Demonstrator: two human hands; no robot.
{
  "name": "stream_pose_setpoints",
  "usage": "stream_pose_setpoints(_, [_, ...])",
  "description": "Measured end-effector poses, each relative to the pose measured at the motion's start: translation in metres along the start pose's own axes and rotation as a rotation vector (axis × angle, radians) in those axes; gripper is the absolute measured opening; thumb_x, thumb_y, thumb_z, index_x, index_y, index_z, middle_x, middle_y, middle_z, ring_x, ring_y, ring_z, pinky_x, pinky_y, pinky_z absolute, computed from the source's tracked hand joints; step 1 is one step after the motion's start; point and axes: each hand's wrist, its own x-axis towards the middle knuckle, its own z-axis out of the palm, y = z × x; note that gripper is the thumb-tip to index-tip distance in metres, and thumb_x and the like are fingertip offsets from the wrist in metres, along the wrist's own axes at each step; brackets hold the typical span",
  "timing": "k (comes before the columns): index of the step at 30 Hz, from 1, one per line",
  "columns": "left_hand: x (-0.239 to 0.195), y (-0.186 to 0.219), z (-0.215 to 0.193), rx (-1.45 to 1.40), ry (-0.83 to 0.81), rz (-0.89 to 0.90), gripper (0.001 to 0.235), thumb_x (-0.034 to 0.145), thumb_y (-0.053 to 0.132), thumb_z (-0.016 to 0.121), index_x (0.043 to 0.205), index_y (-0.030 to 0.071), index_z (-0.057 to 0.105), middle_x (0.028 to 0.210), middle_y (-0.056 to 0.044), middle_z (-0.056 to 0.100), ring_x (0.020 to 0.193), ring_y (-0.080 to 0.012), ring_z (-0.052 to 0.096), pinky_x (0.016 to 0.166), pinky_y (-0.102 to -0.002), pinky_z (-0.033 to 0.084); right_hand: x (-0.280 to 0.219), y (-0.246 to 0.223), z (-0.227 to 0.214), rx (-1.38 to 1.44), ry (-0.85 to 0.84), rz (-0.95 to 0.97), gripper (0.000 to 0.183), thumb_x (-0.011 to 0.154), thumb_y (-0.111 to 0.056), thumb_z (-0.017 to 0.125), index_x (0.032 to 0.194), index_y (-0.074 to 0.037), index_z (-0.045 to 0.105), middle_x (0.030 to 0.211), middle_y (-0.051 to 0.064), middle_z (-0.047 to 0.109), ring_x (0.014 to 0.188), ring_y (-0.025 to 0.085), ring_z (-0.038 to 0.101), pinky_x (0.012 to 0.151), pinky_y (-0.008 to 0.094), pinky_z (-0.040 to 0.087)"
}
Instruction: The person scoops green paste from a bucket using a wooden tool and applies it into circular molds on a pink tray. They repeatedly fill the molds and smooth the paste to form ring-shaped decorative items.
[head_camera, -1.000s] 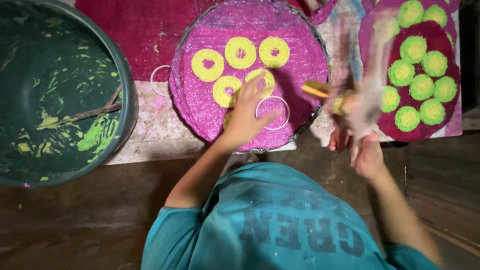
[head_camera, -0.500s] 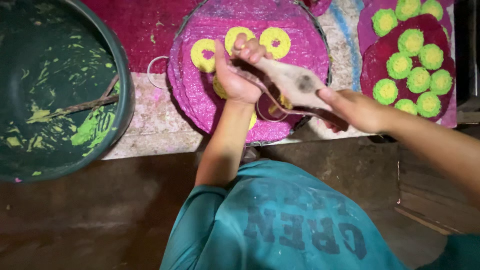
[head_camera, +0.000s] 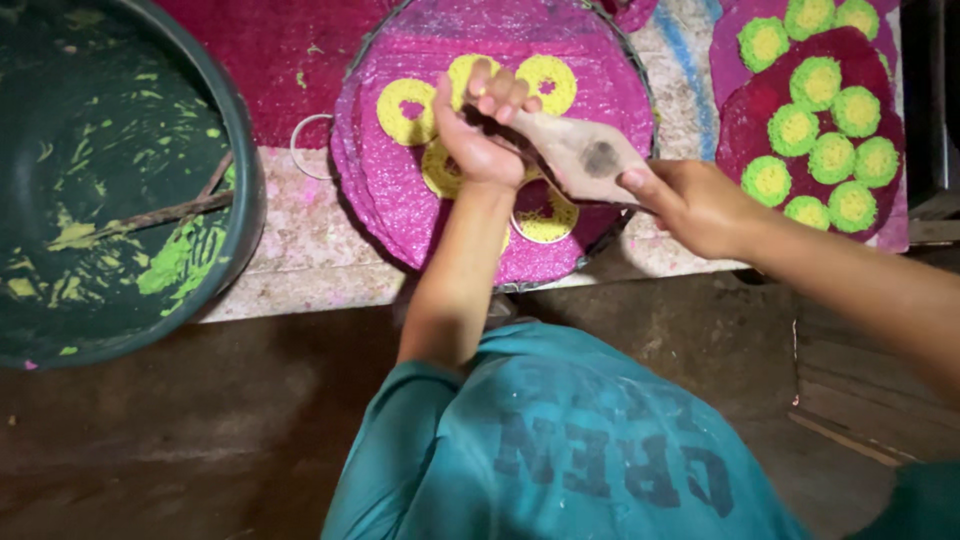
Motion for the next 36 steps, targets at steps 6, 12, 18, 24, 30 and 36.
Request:
stream_pose_setpoints(6, [0.001,0.029,0.009,0.065,-0.009,-0.014,0.044,0.1,0.057,0.043,0.081,0.017,0.046,0.066,0.006,0.035,0.06,-0.0117,0.04,0.072,-0.036,0.044,0.011,-0.006,0.025,0.077,-0.011,-0.013,0.064,0.102,-0.055,0.039,0.103,0.001,0.07,0.064,0.013,0.065,0.061,0.024,0.066,0.062,0.043,0.051])
stream_pose_setpoints(12, [-0.019,0.02,-0.002,0.097,0.162,0.042,0.042,0.102,0.053,0.039,0.079,0.018,0.044,0.065,0.006,0.035,0.059,-0.0124,0.039,0.07,-0.036,0.043,0.006,0.001,0.026,0.099,-0.152,0.15,0.071,0.105,-0.056,0.036,0.088,0.003,0.071,0.063,0.014,0.065,0.06,0.026,0.065,0.062,0.045,0.053])
stream_pose_setpoints(18, [-0.002,-0.013,0.0,0.082,0.148,0.086,0.043,0.1,0.053,0.037,0.074,0.019,0.043,0.059,0.005,0.035,0.054,-0.0118,0.04,0.063,-0.035,0.042,0.006,0.015,0.003,-0.057,0.012,0.008,0.065,0.106,-0.054,0.042,0.09,0.003,0.069,0.067,0.017,0.065,0.065,0.029,0.066,0.067,0.048,0.051])
stream_pose_setpoints(24, [0.0,0.029,0.028,0.254,0.211,-0.07,0.048,0.088,0.053,0.034,0.076,0.009,0.049,0.074,-0.006,0.054,0.071,-0.0209,0.055,0.075,-0.038,0.048,0.024,0.03,0.036,0.139,0.167,-0.236,0.057,0.104,-0.052,0.049,0.1,0.002,0.066,0.069,0.015,0.061,0.065,0.023,0.061,0.062,0.042,0.048])
stream_pose_setpoints(30, [-0.085,0.041,0.04,1.847,0.23,-0.064,0.066,0.081,0.049,0.066,0.125,0.003,0.047,0.112,-0.014,0.059,0.104,-0.0292,0.052,0.091,-0.047,0.038,0.002,0.044,0.052,0.476,0.311,-0.483,0.068,0.1,-0.062,0.051,0.117,0.002,0.064,0.081,0.004,0.063,0.07,0.012,0.059,0.061,0.03,0.048])
stream_pose_setpoints(36, [-0.139,-0.001,0.035,2.549,-0.012,0.047,0.119,0.064,0.054,0.089,0.152,0.001,0.03,0.141,-0.021,0.048,0.137,-0.0395,0.036,0.109,-0.062,0.02,-0.027,0.061,0.075,1.005,0.497,-0.49,0.073,0.102,-0.07,0.057,0.108,0.003,0.059,0.094,0.011,0.064,0.069,0.016,0.059,0.058,0.031,0.046])
